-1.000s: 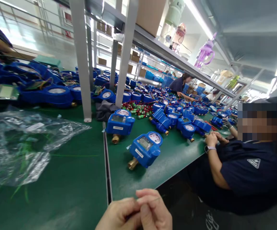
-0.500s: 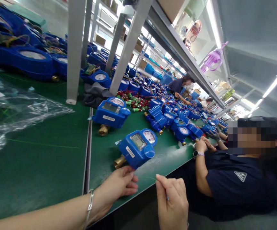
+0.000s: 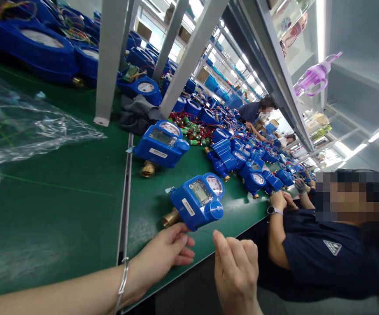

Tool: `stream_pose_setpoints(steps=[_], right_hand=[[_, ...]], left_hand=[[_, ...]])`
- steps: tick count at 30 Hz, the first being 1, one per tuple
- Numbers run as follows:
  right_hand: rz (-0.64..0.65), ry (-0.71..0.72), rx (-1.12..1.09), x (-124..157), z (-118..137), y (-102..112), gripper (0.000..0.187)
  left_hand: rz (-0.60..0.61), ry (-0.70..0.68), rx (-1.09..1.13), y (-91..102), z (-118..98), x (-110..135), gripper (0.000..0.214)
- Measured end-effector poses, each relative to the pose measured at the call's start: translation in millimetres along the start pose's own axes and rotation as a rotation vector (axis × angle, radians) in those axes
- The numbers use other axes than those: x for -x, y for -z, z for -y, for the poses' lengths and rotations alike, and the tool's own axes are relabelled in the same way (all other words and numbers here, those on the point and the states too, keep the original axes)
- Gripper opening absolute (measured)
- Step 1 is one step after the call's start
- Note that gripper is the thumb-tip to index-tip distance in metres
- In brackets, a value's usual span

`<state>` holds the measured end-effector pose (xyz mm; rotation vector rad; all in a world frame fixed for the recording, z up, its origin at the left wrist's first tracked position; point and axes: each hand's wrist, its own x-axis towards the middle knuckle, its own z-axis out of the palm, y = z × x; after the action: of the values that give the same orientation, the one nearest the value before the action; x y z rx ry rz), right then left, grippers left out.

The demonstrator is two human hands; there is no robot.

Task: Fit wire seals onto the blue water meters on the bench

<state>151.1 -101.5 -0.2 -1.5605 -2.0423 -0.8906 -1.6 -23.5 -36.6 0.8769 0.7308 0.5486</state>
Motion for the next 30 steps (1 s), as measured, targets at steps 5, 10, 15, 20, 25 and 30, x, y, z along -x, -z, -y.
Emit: stream_pose_setpoints(steps=[5,10,15,20,25,30], right_hand=[[0.007,0.008,-0.01,0.6,0.9,2.6,0.031],[-0.02,0.006,-0.011,-1.8,1.4,5.2,0.033],[0.01,0.025,-0.007,-3.5,3.9,4.2,0.03],[0.068,0.027,-0.029,-4.9,8.7,0.7,0.028],[0.158,-0.038,-0.065,-6.8,15.7,-15.6,0.023],[0.113,-0.228,-0.305,0.1,22.2,-32.6,0.023]], left_hand=[[0.01,-0.007,-0.011,1.3,1.4,-0.7,0.026],[0.01,-0.024,-0.019,1.5,2.1,-1.4,0.029],[0.016,-0.012,-0.021,1.8,1.4,-0.9,0.028],[0.012,-0.022,-0.031,0.8,4.7,-2.6,0.031],[-0.003,-0.063,-0.49,5.7,-0.2,-3.7,0.03],[-0.032,-0.321,-1.481,9.5,-23.8,15.9,0.03]])
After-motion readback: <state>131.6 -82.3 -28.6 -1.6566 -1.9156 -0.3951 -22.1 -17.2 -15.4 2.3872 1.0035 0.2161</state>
